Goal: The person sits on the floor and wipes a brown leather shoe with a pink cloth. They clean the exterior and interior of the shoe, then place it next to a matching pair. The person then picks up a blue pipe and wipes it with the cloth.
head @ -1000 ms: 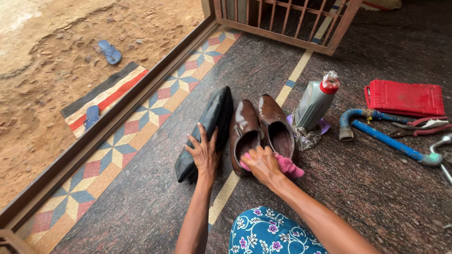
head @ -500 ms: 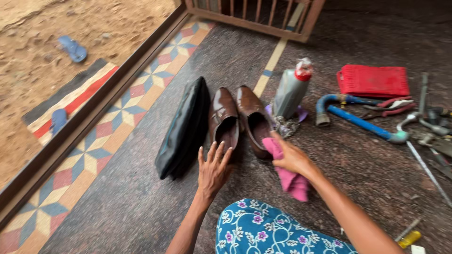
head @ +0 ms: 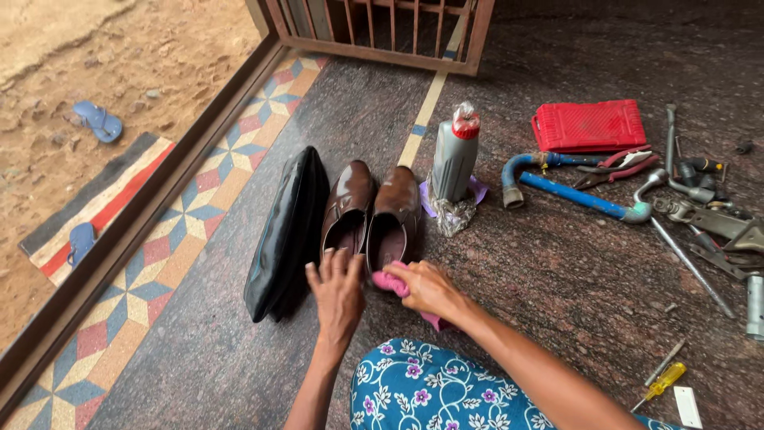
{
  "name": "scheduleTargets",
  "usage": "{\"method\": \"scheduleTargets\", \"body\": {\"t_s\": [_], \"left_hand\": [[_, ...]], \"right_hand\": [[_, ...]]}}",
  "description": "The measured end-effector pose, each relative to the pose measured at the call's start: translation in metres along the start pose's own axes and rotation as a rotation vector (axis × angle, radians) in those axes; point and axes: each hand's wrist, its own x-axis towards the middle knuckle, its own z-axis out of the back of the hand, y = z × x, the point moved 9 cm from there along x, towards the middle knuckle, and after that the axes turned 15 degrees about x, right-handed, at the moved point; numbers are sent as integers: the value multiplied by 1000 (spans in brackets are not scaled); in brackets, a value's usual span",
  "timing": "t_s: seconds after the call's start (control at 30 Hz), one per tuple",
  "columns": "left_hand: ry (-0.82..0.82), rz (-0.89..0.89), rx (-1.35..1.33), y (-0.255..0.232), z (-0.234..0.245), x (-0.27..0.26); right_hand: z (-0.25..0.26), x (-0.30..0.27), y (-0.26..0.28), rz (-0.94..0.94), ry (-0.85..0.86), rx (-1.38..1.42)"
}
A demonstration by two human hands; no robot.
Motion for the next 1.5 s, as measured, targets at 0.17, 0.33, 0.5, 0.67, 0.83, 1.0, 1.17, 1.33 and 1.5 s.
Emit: {"method": "scheduleTargets", "body": {"t_s": [0.17, 0.33, 0.5, 0.67, 0.83, 1.0, 1.17, 1.33, 1.5], "left_hand": [[71, -218, -152, -36, -17, 17], [471, -142, 78, -36, -78, 20], [91, -112, 6, -63, -28, 33], [121, -96, -186, -126, -6, 64], [127, -16, -356, -189, 4, 84], [106, 42, -469, -209, -6, 61], [159, 74, -456, -205, -36, 41], [152, 34, -400, -233, -50, 42], [218, -122, -416, -268, -62, 33]], "right_hand": [[-1, -11, 7, 98, 9, -36], [27, -32, -10, 59, 119, 346], [95, -90, -96, -400, -275, 506], [123, -110, -56, 131, -461, 202], [29, -116, -6, 372, -338, 24], [11, -126, -47, 2, -282, -37], [135, -171, -158, -747, -353, 167], [184, -190, -165, -157, -327, -177], [126, -234, -152, 162, -217, -288]]}}
